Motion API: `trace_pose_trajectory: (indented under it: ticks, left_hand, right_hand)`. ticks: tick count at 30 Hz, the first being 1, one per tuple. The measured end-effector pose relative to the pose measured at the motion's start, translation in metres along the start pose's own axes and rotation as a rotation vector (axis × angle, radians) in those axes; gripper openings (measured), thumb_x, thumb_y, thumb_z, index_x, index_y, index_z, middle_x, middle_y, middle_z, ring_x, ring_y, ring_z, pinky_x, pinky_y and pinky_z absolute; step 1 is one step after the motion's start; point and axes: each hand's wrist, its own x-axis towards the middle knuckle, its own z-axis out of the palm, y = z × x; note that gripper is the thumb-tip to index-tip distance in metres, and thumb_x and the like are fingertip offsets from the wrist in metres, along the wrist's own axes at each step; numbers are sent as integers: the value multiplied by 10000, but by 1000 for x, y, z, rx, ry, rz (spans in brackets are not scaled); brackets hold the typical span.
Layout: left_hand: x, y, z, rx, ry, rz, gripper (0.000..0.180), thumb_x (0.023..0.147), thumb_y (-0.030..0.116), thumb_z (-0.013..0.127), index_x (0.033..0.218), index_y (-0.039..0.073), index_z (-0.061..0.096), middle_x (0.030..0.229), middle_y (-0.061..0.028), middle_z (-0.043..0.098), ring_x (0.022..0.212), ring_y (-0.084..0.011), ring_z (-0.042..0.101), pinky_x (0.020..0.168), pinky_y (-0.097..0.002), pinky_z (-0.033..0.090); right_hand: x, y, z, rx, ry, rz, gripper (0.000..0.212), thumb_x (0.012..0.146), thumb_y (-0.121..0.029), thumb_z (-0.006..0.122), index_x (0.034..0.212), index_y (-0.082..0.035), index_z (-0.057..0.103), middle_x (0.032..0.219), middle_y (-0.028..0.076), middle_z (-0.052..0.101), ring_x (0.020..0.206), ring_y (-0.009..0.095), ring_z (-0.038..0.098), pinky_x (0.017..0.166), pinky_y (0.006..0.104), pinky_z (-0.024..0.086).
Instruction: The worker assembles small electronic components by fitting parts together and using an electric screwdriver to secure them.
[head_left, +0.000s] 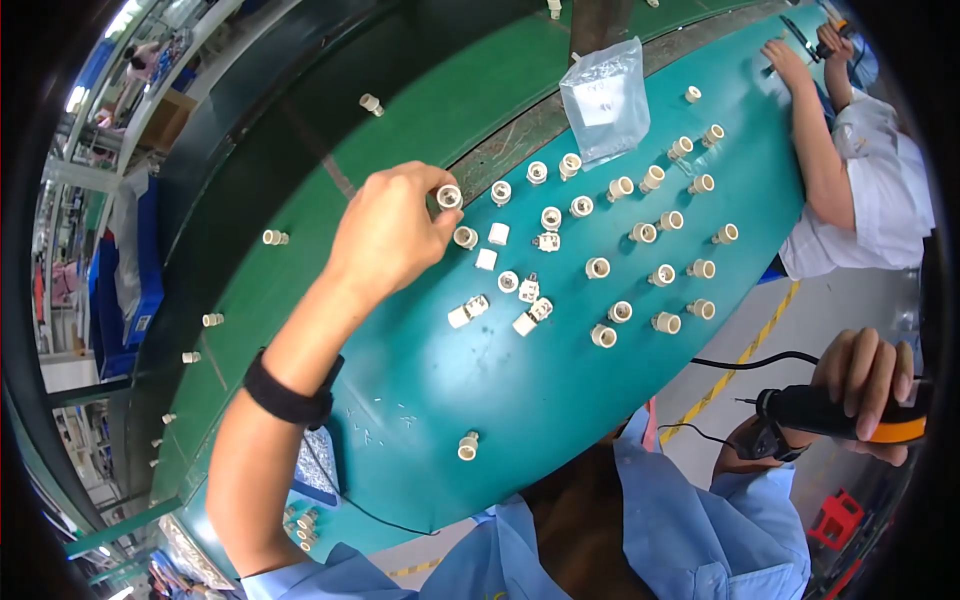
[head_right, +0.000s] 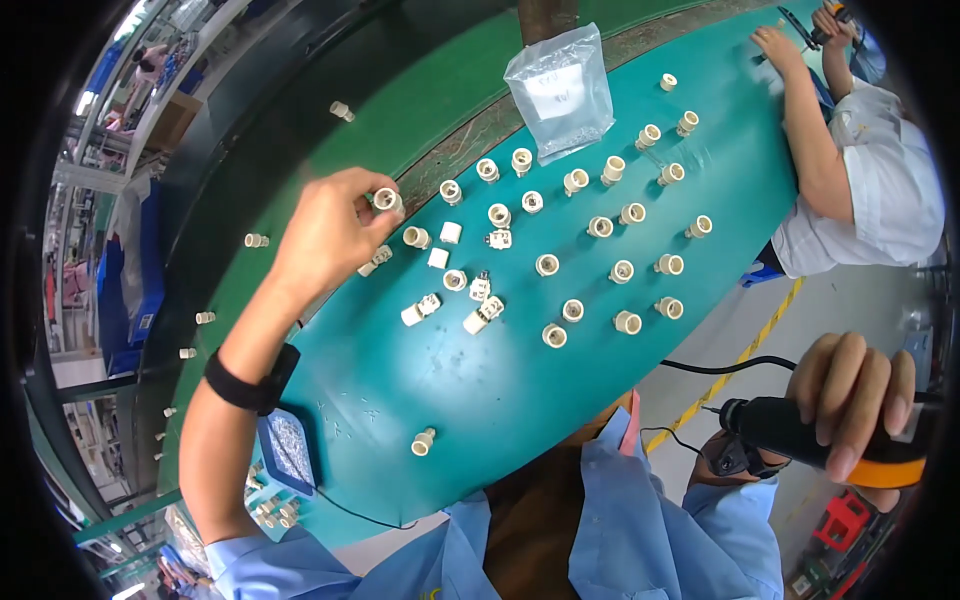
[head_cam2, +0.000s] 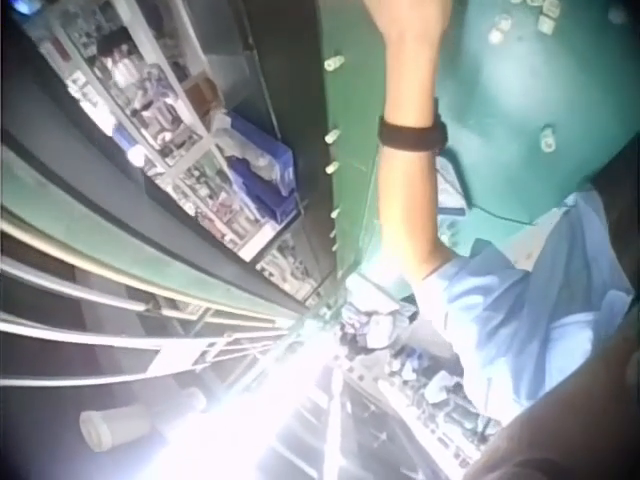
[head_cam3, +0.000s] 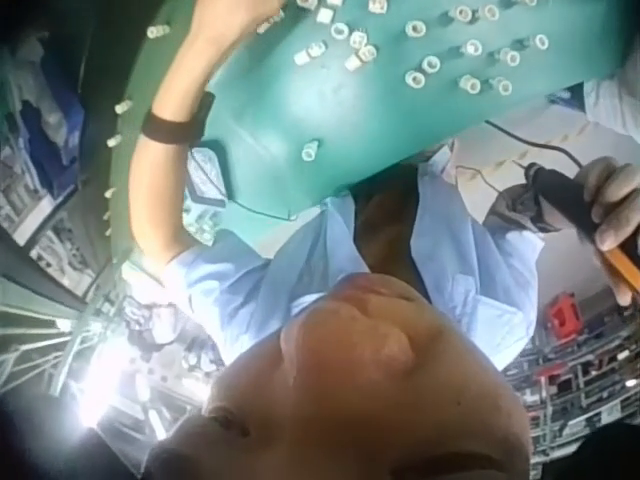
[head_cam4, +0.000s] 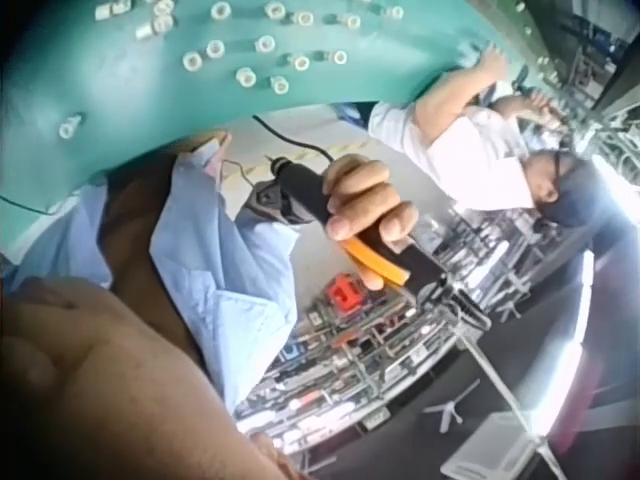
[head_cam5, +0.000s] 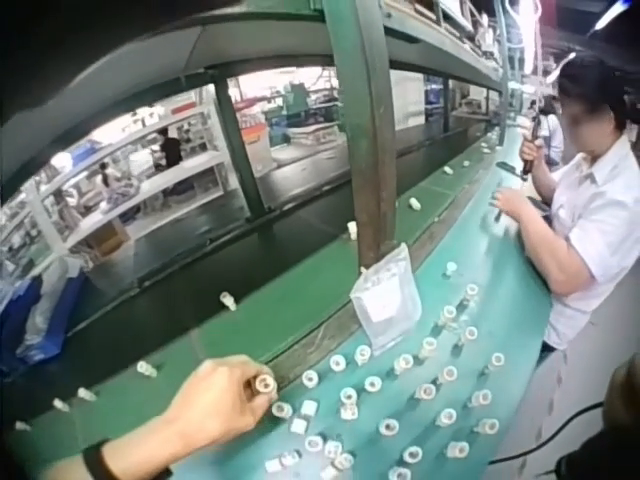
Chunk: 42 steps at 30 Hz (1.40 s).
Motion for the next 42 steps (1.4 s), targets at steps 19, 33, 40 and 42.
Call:
trace_pose_trajectory:
  ticks: [19, 33, 40, 42]
  left_hand:
    - [11, 25, 39, 75, 96, 180, 178, 682, 79, 677, 854, 33, 670, 851, -84, 653, 879, -248, 553, 832, -360, 429]
    - [27, -6, 45, 47, -129, -150, 165, 706, 88, 653, 863, 38, 656, 853, -102, 652, 894, -280, 568, 827, -400, 461]
    - [34, -6, 47, 31, -222, -189, 185, 706, 82, 642, 885, 40, 649, 895, -115, 650, 942, -288, 580, 843, -406, 461]
    - [32, -4, 46, 46, -222, -186, 212, 701, 88, 645, 907, 40, 646, 922, -121, 647, 953, -291, 582, 848, -405, 460]
  right_hand:
    - [-10, 2, 2, -14, 67, 36, 495, 708, -457, 764, 977, -136, 500, 730, -80, 635, 633, 34, 517, 519, 155, 396]
    - [-3, 9, -20, 4, -143, 101, 603, 697, -439, 776, 1091, -120, 450, 874, -1, 669, 772, 123, 566, 602, 218, 455]
    - [0, 8, -19, -7, -162, 118, 606, 697, -438, 777, 1094, -125, 444, 894, -3, 666, 787, 125, 564, 611, 222, 453]
    - [-1, 9, -19, -12, -150, 107, 605, 700, -438, 775, 1095, -125, 441, 894, -3, 666, 783, 123, 563, 611, 222, 451]
